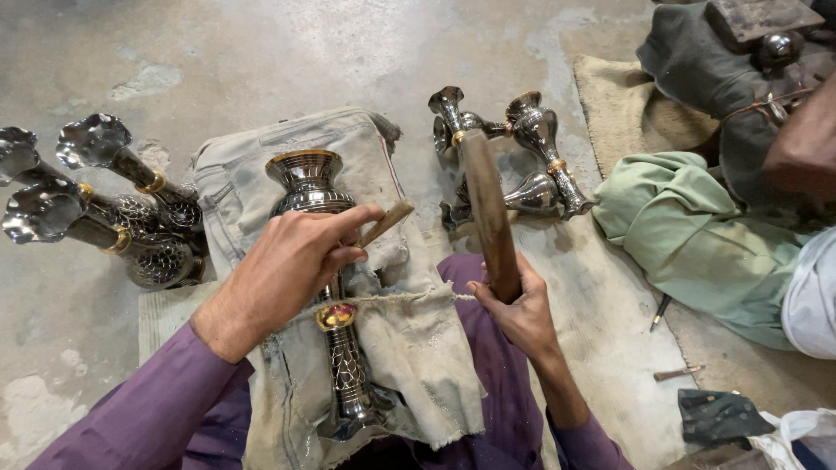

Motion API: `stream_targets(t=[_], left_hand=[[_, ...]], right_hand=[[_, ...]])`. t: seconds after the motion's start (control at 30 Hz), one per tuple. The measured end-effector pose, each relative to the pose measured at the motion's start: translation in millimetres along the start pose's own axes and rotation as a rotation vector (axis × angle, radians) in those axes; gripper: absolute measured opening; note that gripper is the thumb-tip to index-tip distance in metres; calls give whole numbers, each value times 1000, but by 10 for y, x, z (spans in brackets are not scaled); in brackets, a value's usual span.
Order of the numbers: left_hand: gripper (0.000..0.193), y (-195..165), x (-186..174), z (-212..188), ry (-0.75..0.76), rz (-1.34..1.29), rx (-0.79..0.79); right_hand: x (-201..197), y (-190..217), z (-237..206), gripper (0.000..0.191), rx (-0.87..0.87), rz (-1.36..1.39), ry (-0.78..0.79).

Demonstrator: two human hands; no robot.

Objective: The person sits cross-legged on the floor with an engraved metal vase on a cloth over their lap. They hold a small punch against the vase's surface with one hand and repeatedly strike it with a wooden mallet held in the other hand, working the pattern around the vase body.

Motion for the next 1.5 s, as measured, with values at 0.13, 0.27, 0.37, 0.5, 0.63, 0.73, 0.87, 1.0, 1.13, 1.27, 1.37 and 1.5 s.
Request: stream_targets(t=[0.13,0.27,0.37,0.5,0.63,0.73,0.87,1.0,1.13,1.27,1.37,1.5], left_hand=[[46,-14,8,7,11,32,1],[49,-10,21,18,15,15,-13],[48,-15,32,22,15,32,1],[49,-16,76,43,51,97,25],[48,-104,59,42,40,134,165],[48,-62,86,71,126,100,97],[53,-50,84,81,183,124,66],[49,-100,33,70,113,68,154],[51,-78,44,71,128,65,126],[49,-88,72,97,162,90,106],[50,-76,108,109,215,127,99],[43,-33,147,107,222,132,117]], right_hand=[[9,-14,-10,32,-26,-87,-28],[22,-45,19,30,-66,310,5],[47,43,69,27,-88,25,111],[-35,58,65,35,-18,-108,-28],[29,63,-36,36,-28,-251,-69],[49,-6,-120,33,-87,-81,-120],[100,-104,-225,25,-144,-14,-53],[84,-210,-270,31,-52,-119,-116],[67,-228,-261,32,-102,282,-115],[102,-244,-272,41,102,-436,-63],[80,-201,-347,33,-183,164,-199],[160,-280,-361,37,-49,-261,-103]])
Point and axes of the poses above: each hand's wrist, its own z-axis towards the middle knuckle, its own x-axis out of the palm, y = z × x, the point moved 7 cm from there along z, towards the middle knuckle, and after that the axes turned 11 degrees about y, right-handed, at the moved point
